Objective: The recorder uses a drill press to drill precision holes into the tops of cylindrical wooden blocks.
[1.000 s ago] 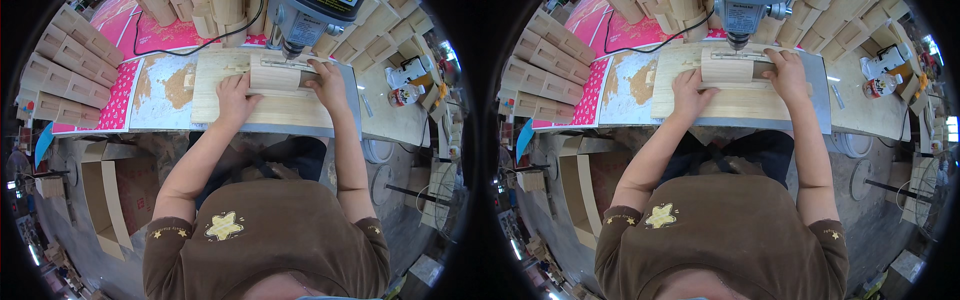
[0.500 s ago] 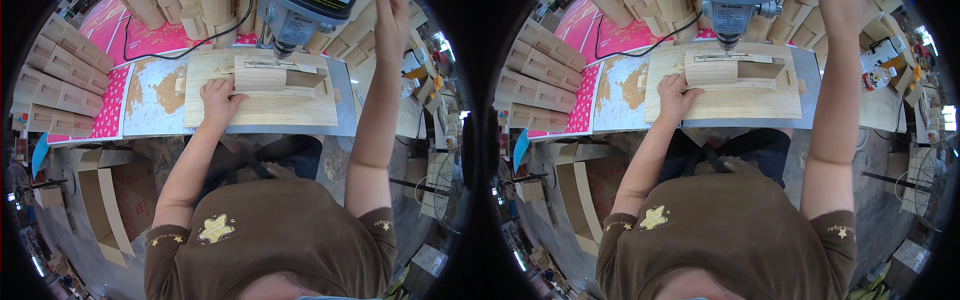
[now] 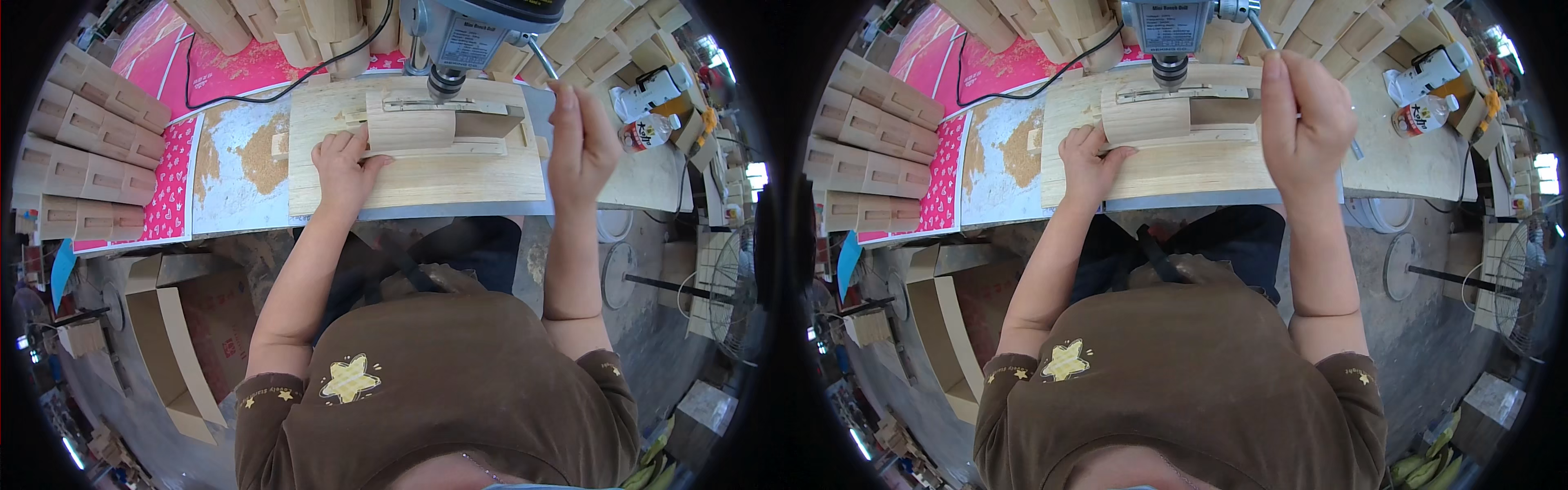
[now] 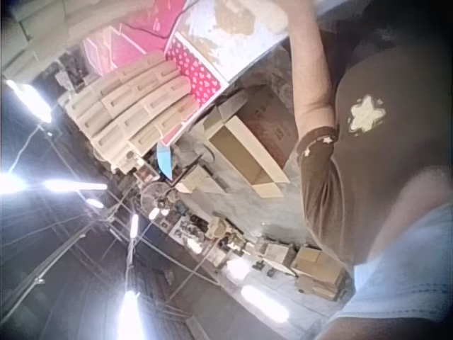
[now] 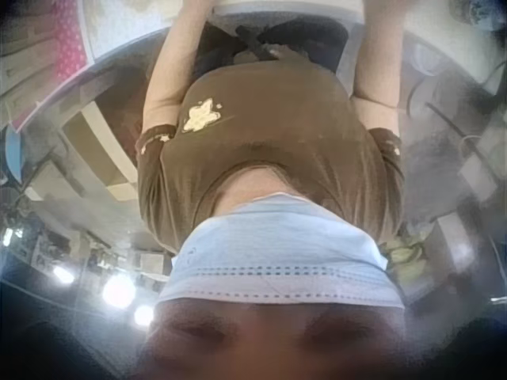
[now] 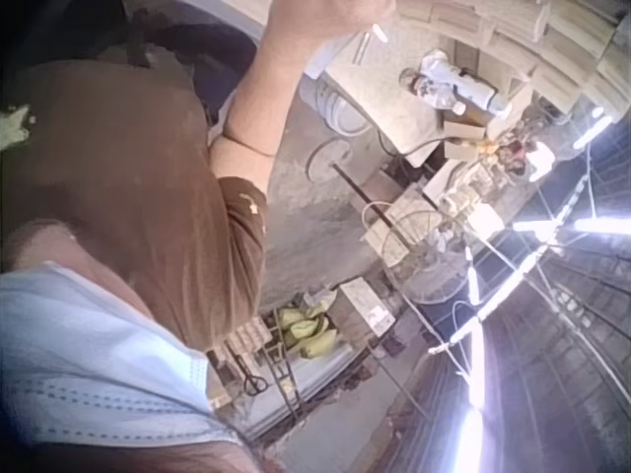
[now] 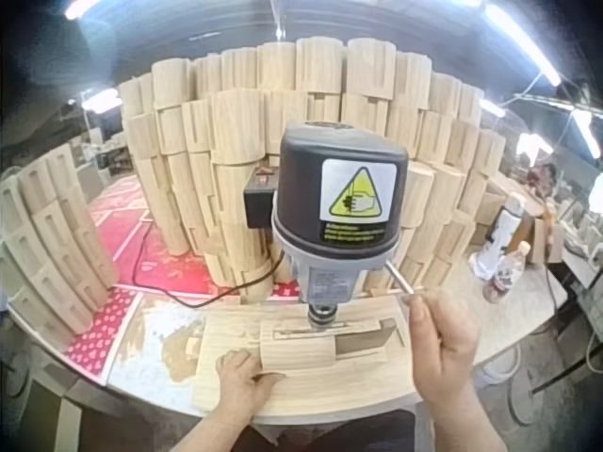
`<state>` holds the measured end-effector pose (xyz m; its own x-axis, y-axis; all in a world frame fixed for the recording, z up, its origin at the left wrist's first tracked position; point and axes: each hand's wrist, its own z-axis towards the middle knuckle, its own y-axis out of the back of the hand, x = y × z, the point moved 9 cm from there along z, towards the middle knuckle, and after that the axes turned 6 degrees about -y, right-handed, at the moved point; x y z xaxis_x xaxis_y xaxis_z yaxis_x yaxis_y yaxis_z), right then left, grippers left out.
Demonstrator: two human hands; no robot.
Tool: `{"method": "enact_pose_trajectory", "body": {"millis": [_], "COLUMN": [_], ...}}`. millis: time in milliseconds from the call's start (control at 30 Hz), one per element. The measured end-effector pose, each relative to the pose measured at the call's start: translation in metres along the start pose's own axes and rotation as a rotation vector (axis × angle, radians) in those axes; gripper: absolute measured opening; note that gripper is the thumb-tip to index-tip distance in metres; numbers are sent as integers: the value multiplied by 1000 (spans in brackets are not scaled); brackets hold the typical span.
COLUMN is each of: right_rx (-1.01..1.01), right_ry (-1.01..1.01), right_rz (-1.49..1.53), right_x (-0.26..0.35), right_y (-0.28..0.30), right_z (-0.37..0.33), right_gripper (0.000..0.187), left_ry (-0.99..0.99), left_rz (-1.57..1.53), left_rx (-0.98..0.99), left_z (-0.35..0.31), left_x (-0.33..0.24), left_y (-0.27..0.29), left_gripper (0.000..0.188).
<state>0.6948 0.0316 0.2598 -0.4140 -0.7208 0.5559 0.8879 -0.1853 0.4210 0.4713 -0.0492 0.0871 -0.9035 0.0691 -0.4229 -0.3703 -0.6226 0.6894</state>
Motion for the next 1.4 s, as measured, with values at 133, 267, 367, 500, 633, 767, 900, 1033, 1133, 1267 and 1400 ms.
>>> {"method": "enact_pose_trajectory", "body": {"millis": [133, 267, 367, 500, 633, 767, 900, 1033, 1133, 1267, 1400], "right_rx": [-106, -133, -105, -135, -47, -42, -2, 3, 100, -36, -59], "right_ry": [175, 199, 186, 254, 27, 33, 88, -56, -51, -62, 81], "right_rz": [84, 73, 88, 93, 38, -71, -58, -6, 125, 285, 238], "right_x": [-20, -39, -37, -14, 5, -12, -5, 8, 5, -22, -52], "right_y": [-16, -34, -32, -1, 13, -22, -21, 12, 4, -6, -37], "right_z": [-28, -41, -39, -11, 90, 154, 144, 85, 25, -16, -43], "right_gripper": [7, 6, 5, 12, 26, 34, 36, 27, 20, 11, 8], "left_ry": [-8, 4, 9, 4, -12, -19, 15, -3, -4, 4, -6], "left_rz": [7, 8, 11, 40, 35, 26, 0, 4, 33, -3, 12], "left_rx": [-18, 9, 10, -15, -3, -8, 39, -6, -16, 9, -1], "left_z": [1, 2, 1, -1, 4, 10, 10, 10, 6, 10, 11], "left_x": [-1, -2, -2, 0, -8, -27, -27, -28, -24, -28, -29], "left_y": [2, 0, 1, -1, 0, -27, -29, -23, -20, -25, -24], "left_gripper": [57, 56, 56, 56, 56, 54, 54, 54, 53, 52, 52]}}
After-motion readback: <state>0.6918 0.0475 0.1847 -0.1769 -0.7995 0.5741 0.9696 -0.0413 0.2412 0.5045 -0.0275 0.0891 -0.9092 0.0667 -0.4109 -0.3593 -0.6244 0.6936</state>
